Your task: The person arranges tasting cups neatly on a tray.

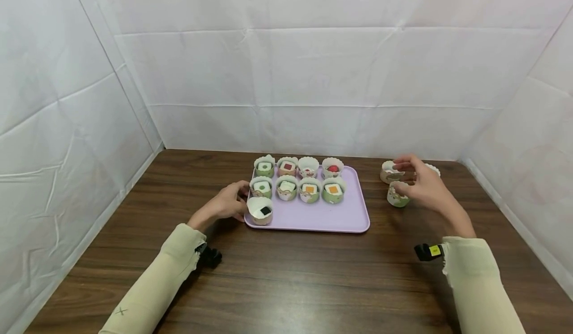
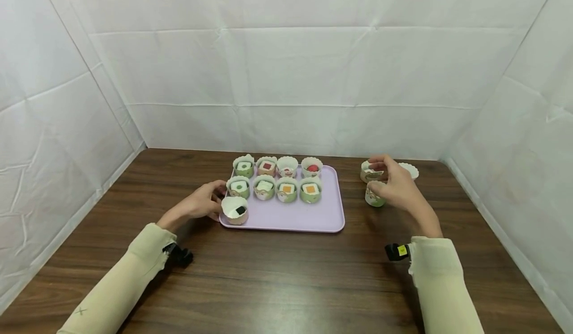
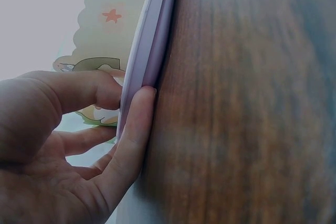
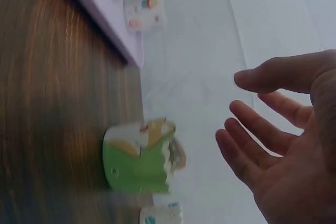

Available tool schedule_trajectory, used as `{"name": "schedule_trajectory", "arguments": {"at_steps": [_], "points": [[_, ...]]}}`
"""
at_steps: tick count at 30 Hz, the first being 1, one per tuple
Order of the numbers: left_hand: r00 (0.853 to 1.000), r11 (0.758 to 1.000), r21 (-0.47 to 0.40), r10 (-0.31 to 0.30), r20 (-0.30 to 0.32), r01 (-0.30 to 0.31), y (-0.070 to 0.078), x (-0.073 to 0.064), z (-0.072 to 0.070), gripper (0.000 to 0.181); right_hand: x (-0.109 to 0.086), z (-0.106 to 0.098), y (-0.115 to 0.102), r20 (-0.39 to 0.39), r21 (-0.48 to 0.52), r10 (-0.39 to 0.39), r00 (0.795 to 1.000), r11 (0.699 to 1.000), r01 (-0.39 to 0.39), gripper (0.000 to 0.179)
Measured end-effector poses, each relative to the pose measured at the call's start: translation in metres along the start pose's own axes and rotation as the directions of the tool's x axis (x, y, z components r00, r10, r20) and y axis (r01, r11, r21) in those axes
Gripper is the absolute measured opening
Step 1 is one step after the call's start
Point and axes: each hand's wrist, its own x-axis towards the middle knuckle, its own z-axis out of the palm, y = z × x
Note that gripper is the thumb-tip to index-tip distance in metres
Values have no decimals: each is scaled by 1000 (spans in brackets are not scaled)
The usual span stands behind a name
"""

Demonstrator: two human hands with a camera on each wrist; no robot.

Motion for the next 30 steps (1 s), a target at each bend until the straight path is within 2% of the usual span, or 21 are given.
{"name": "schedule_trajectory", "arguments": {"at_steps": [7,17,23,30], "points": [[1000,1000,-3,2,-3,-2,1,2,-1,67,-3,-8,13,37,-45,10,999,999,-8,65],[1000,1000,-1,-5,-4,5,1,1,0,66,-6,-11,27,43,-44,58,997,997,-56,64],[1000,1000,-5,-4,-2,4,-1,1,0,65,-9,-11,37,91,-21,99,991,995,-97,69],[1000,1000,-14,0,-7,0,0,0,0,65,-9,-11,49,122,-4,104,987,995,-104,75]]}}
